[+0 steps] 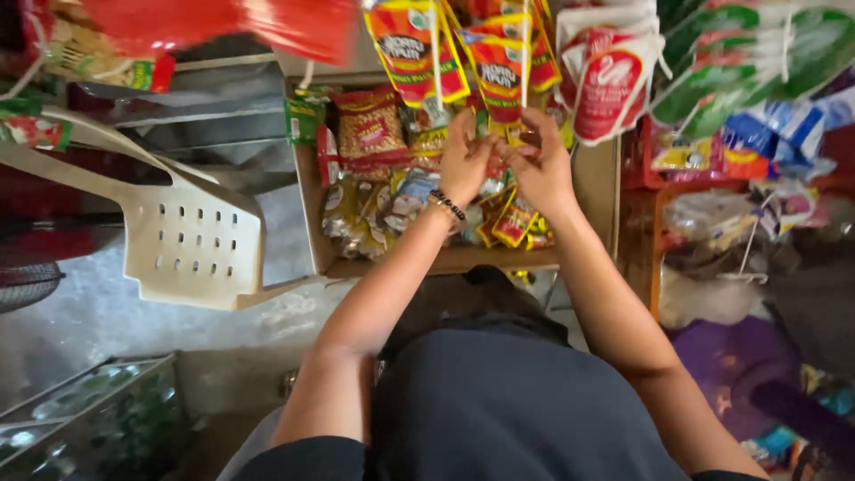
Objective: Organizing and sorting small condiment packets within a box on a shelf.
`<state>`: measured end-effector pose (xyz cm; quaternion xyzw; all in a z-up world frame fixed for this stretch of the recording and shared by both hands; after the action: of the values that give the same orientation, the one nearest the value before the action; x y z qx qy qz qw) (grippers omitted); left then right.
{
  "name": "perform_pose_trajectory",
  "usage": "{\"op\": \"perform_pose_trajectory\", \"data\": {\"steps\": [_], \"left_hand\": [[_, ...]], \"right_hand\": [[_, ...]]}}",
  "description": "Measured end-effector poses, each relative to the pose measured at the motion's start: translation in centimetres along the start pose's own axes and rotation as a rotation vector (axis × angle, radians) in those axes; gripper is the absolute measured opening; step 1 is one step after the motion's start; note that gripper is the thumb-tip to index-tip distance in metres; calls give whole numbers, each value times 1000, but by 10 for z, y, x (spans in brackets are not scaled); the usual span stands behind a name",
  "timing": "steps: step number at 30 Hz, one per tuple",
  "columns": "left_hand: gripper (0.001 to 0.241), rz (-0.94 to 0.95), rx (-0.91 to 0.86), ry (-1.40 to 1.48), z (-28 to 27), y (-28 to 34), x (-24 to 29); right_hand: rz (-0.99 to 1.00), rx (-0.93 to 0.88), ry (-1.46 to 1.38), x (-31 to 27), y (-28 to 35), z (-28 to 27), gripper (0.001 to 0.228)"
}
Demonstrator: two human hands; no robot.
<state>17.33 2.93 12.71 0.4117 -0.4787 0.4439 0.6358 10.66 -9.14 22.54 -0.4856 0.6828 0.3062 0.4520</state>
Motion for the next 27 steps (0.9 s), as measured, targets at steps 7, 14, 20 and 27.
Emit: {"op": "perform_pose_trajectory", "data": {"steps": [7, 14, 20, 27], "left_hand": [[52, 254, -135, -62, -8, -44, -6], [51, 48, -233, -193, -6, -33, 8], [43, 218, -253, -197, -12, -15, 33], [35, 24, -296, 128, -12, 27, 52]], "right_hand": [[-252, 140, 350, -19, -29, 2, 60], [-130, 114, 122, -21, -32, -2, 78], [-79, 92, 462, -24, -15, -8, 38], [5, 50, 345, -61, 15, -17, 29]]}}
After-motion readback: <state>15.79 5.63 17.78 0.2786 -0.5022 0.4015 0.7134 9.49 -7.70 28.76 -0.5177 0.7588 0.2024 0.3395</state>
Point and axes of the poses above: each hand's wrist, its own y-axis away from the middle knuckle, its own z-axis out of the palm, x = y × z, the point moved 2 cm from there along -y, towards the middle knuckle, and after that the axes turned 6 degrees about y, right-handed, at the moved point
